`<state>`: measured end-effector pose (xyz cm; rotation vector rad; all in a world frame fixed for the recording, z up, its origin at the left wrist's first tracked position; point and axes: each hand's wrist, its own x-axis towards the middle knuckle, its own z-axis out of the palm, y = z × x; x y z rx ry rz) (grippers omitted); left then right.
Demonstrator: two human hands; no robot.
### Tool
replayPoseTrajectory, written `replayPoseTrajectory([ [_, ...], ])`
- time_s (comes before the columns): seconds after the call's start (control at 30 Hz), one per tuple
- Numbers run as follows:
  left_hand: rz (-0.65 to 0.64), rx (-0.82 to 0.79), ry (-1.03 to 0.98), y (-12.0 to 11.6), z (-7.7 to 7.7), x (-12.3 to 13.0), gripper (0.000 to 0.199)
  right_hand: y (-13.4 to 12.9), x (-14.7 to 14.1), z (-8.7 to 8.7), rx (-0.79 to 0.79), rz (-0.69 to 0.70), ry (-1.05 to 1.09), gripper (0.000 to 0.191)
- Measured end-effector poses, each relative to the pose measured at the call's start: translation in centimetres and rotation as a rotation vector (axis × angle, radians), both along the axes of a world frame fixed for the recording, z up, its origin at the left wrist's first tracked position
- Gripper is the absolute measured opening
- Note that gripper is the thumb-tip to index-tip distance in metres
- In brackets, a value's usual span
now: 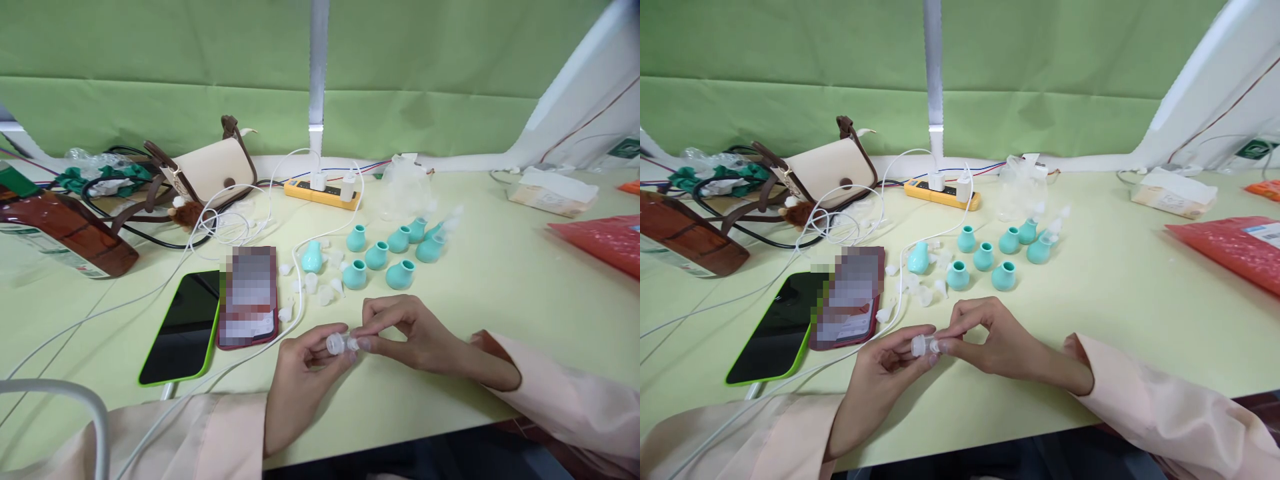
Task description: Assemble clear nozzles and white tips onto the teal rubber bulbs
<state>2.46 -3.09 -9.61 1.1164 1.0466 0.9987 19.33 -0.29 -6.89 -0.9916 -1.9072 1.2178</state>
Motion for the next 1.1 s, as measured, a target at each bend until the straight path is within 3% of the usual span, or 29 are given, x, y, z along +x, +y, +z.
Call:
replayPoseTrajectory([
  [0.27, 0.003, 0.002, 0.068, 0.0, 0.0, -0.1, 0.027, 0.7, 0.1, -0.6, -0.311, 0.03, 0.116, 0.009],
  [0.43, -0.031, 0.068, 0.058, 0.0, 0.6, -0.1, 0.028, 0.5, -0.2, -0.8, -0.28, -0.029, 0.152, 0.015],
  [0.73, -0.108, 0.072, 0.039, -0.1, 0.7, -0.3, 0.024, 0.2, -0.5, -0.8, -0.392, 0.027, 0.282, 0.011],
  [0.9, -0.125, 0.07, 0.014, -0.1, 0.9, -0.5, 0.023, -0.1, -0.6, -0.9, -0.346, 0.026, 0.282, 0.01],
  [1.1, -0.051, 0.066, 0.056, 0.1, 0.8, 0.0, 0.016, -0.5, -0.9, -1.3, -0.228, -0.017, 0.269, 0.01],
])
